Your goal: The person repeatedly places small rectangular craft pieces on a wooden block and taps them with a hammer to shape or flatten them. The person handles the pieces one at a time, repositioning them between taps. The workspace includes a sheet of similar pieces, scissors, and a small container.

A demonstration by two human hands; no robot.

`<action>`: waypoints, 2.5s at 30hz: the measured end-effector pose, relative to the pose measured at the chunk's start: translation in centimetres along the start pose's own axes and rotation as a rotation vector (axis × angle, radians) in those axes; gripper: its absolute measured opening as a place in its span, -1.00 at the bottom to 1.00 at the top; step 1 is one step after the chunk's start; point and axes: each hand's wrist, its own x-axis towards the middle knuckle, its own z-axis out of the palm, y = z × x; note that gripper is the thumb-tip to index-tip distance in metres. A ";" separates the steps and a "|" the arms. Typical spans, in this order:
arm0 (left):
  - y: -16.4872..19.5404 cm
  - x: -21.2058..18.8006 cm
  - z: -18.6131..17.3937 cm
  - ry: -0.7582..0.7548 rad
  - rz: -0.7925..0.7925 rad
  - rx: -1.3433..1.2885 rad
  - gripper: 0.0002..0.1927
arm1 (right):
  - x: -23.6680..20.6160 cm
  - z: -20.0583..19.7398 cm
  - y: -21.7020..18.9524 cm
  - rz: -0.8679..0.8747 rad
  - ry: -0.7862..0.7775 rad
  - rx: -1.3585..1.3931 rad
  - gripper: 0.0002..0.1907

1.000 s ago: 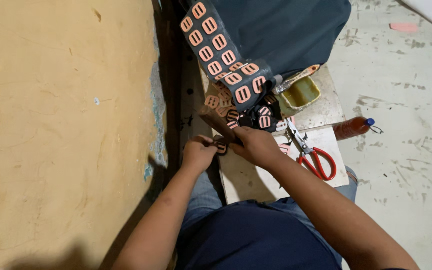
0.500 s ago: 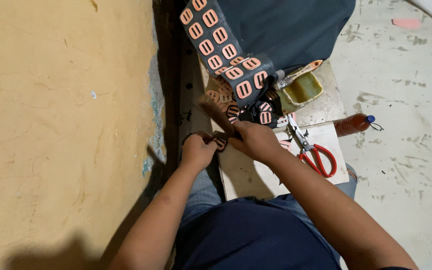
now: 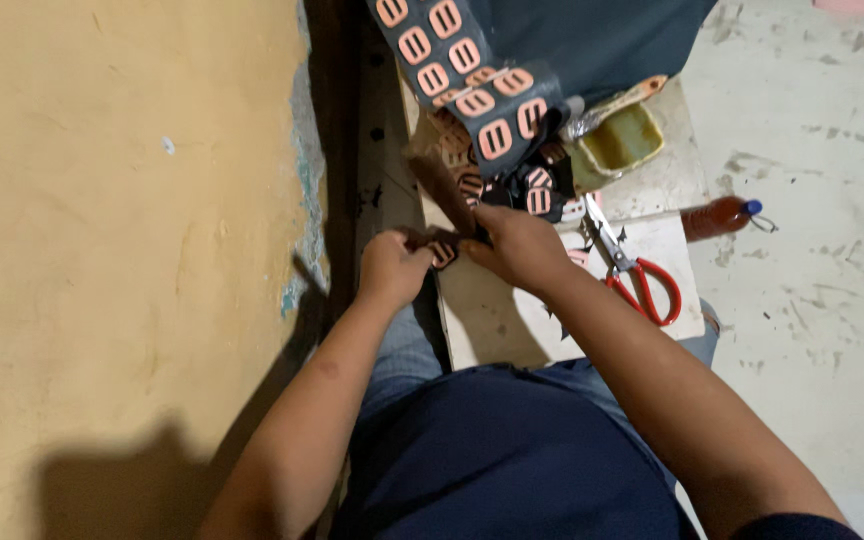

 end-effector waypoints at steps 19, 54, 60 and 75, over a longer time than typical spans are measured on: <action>0.6 -0.8 0.5 0.148 0.119 0.048 -0.82 | -0.9 0.0 -0.5 -0.035 0.042 0.038 -0.66; 0.0 -0.7 0.6 0.080 0.205 0.199 -0.83 | -0.3 1.1 -0.3 -0.072 0.067 0.009 -0.69; -0.1 -0.7 0.9 0.146 0.143 0.083 -0.82 | -1.1 0.8 -0.2 -0.057 0.008 -0.098 -0.68; -0.2 0.4 0.5 0.093 0.092 0.033 -0.87 | -0.8 1.4 -0.3 -0.017 0.039 -0.070 -0.70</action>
